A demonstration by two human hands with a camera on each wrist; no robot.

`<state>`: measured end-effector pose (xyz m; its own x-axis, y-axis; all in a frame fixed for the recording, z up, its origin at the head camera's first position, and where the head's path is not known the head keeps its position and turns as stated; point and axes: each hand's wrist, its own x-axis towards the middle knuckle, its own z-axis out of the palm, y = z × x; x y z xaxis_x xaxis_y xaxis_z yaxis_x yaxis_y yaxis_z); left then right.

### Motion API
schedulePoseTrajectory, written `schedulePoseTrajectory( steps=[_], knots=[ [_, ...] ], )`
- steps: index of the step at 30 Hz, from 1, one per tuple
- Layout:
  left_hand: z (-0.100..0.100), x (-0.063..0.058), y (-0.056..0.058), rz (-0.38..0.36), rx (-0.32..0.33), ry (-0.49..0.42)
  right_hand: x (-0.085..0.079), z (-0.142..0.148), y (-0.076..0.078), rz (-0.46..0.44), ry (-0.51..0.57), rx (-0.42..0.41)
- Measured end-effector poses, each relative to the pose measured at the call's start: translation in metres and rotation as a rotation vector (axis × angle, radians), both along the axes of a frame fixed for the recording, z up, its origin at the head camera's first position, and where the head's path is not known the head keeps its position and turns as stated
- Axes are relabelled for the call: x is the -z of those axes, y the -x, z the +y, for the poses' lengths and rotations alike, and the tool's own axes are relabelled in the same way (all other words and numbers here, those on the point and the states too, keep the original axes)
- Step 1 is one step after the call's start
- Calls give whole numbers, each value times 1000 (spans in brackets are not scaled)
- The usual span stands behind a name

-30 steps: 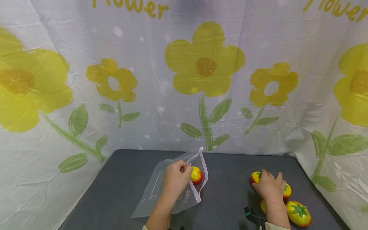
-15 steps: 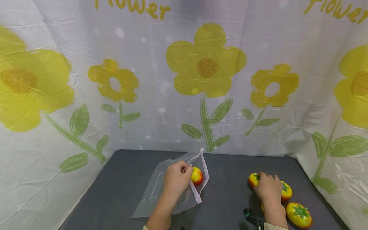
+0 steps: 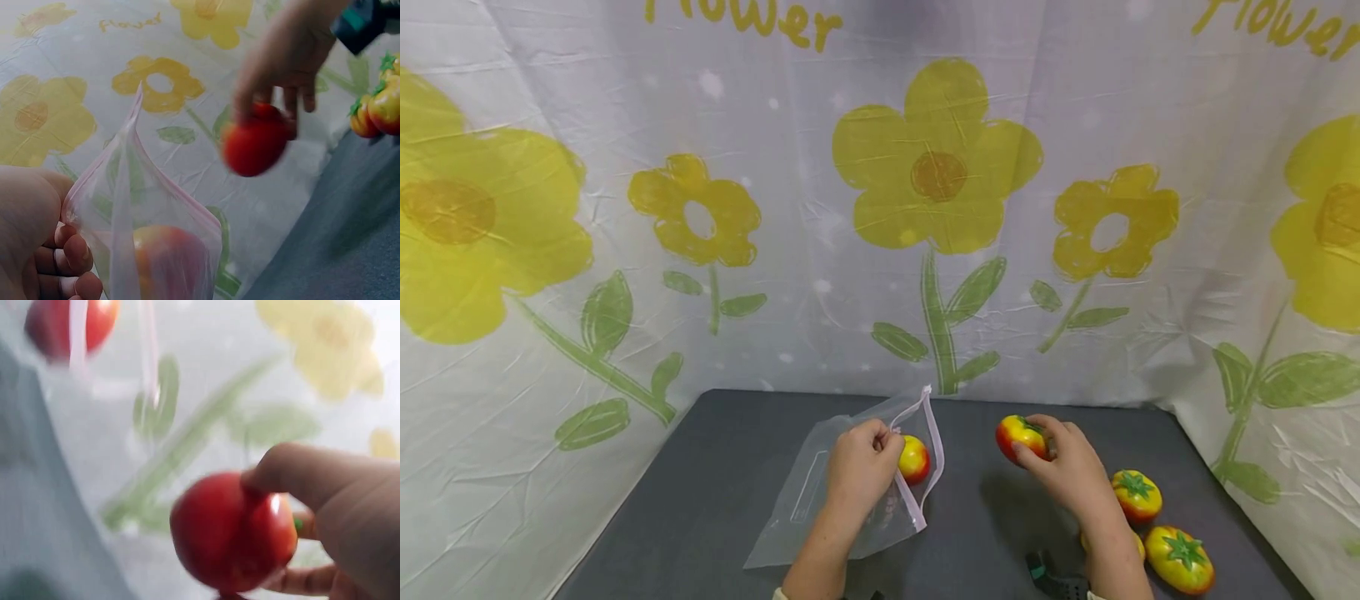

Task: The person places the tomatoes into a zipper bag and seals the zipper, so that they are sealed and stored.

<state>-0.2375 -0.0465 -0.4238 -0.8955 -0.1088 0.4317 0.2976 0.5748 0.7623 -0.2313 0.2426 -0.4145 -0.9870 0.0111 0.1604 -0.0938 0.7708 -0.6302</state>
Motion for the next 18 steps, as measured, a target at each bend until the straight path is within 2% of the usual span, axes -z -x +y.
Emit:
schedulePoseTrajectory(
  steps=[4,9,11,18],
  knots=[
    [0,0,0,-2,0,2,-14,-24,-10,72,110,-102],
    [1,-1,-1,13,18,-10,-18,-49,-18,59,168,-148],
    [1,-2,-2,22,29,-17,-15,-57,-19,63,170,-168],
    [3,-5,-7,27,64,13,-8,-79,-21,158,127,-275]
  ],
)
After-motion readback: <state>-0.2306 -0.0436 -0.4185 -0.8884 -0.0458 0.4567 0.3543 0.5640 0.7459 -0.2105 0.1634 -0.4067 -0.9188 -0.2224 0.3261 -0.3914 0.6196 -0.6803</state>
